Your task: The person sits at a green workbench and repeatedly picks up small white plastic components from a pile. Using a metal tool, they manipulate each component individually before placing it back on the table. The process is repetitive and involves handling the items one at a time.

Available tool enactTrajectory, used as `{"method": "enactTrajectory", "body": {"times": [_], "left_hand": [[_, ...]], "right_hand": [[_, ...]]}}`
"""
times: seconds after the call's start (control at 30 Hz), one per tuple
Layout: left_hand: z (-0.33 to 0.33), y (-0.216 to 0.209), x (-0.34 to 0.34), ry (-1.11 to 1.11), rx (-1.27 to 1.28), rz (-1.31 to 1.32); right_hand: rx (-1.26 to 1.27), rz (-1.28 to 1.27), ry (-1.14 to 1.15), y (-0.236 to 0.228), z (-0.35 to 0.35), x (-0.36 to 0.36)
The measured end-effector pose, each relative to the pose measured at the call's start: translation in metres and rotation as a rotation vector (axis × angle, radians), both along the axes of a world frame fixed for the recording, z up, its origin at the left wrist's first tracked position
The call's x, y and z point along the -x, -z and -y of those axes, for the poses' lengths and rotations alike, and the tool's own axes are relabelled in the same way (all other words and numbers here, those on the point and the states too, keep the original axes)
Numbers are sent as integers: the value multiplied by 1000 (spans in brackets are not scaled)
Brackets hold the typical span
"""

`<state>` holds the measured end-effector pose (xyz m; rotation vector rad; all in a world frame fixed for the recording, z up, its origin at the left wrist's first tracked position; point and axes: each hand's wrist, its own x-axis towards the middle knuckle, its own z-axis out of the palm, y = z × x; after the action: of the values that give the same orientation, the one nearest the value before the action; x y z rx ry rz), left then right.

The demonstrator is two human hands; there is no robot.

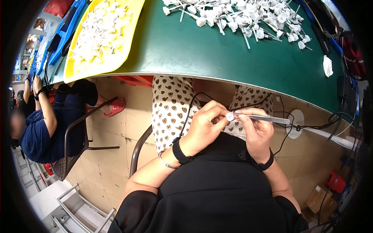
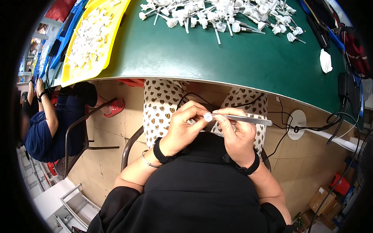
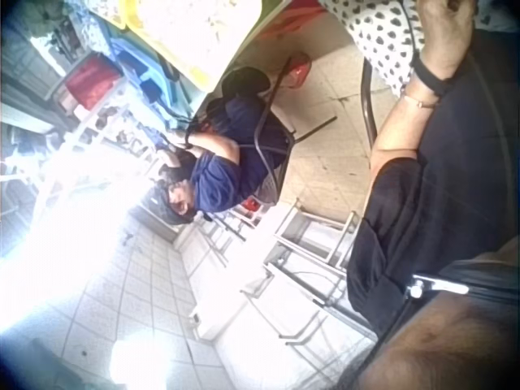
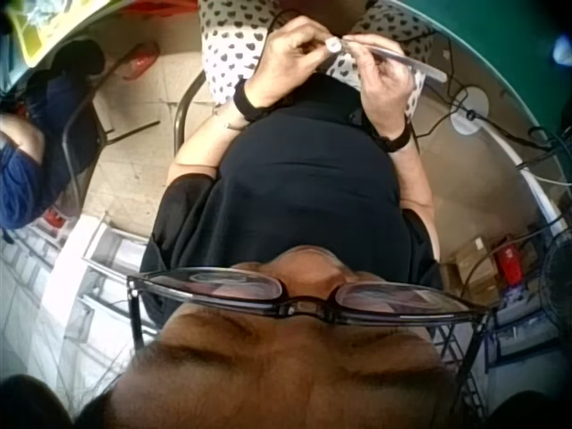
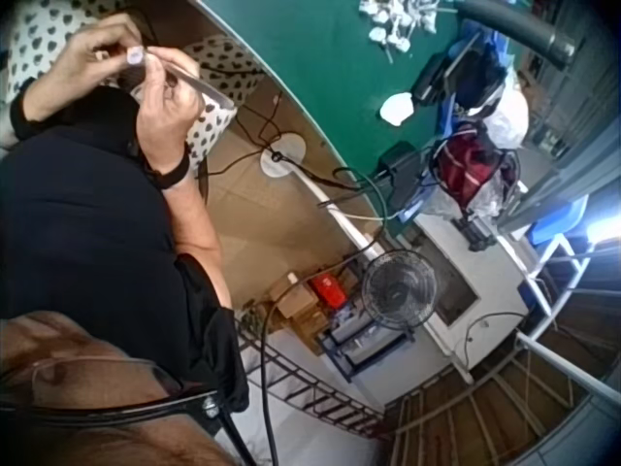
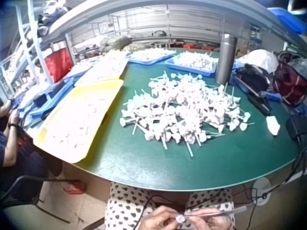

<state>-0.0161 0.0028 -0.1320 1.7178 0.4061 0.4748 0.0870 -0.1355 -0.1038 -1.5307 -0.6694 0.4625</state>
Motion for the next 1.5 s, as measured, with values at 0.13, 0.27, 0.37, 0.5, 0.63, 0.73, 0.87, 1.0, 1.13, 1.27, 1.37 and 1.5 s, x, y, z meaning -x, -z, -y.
{"method": "enactTrajectory", "body": {"times": [0.13,0.27,0.37,0.5,0.63,0.73,0.87,1.0,1.13,1.27,1.37,1.5], "left_hand": [[0,1,0,-1,-8,-1],[1,2,0,-2,-8,9],[1,2,0,0,-10,3],[1,2,0,1,-15,4],[2,1,1,0,-28,-4],[2,1,1,1,-19,-3],[2,-1,1,2,-14,-6],[3,-1,1,-3,-29,4],[3,0,2,-8,-65,38],[2,3,3,-11,-88,46],[2,1,2,-8,-19,36],[1,1,1,-3,-25,38]], "right_hand": [[-10,-40,7,1,0,1],[0,-50,-40,1,3,-1],[-29,-76,-17,2,2,0],[-57,-125,12,2,0,2],[-48,-108,20,3,0,2],[-18,-70,12,2,0,1],[0,-35,12,2,1,1],[61,79,0,2,2,-1],[127,246,-58,-3,0,-4],[166,322,-107,-9,-1,-5],[77,115,-49,1,3,-3],[-33,-103,7,1,6,2]]}}
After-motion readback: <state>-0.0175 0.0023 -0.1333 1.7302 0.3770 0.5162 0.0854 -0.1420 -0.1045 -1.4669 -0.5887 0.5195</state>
